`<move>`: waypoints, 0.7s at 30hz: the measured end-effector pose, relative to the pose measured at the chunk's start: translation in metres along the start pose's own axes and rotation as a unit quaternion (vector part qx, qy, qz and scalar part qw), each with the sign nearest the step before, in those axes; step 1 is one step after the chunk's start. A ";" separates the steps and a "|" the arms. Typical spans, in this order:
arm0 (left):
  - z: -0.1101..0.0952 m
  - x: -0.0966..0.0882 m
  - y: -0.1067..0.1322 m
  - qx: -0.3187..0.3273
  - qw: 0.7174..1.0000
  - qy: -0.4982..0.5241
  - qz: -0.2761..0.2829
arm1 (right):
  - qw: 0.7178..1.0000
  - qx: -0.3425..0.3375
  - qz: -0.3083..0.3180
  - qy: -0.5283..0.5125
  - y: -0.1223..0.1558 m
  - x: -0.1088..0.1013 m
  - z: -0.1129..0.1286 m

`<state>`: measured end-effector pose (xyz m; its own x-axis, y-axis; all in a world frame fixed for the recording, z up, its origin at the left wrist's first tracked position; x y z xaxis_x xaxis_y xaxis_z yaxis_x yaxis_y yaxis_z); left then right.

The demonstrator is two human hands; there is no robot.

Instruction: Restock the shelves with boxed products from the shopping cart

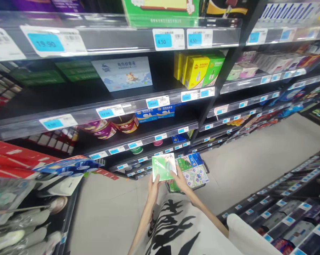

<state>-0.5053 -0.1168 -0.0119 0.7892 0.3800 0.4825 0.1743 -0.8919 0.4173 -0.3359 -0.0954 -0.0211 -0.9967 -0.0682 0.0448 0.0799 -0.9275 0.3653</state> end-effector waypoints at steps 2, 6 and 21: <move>-0.007 -0.004 0.011 0.039 0.999 0.011 -0.033 | 0.998 -0.050 0.032 0.031 0.010 0.007 0.007; -0.015 -0.015 0.027 0.063 0.996 0.031 -0.049 | 0.993 -0.083 0.037 0.076 0.022 0.010 0.015; -0.010 -0.016 0.035 0.113 0.990 -0.059 -0.067 | 0.987 -0.115 0.004 0.116 0.018 0.006 0.022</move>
<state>-0.5178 -0.1518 0.0028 0.8110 0.4790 0.3360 0.3986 -0.8727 0.2819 -0.3403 -0.1048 0.0063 -0.9751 -0.1336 -0.1771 0.1085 -0.9835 0.1449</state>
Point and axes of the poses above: each hand's wrist, its own y-axis away from the middle knuckle, its own x-axis out of the palm, z = x × y, the point moved 2 cm from there along -y, towards the middle knuckle, and after that the axes turned 10 degrees about y, right-handed, at the moved point
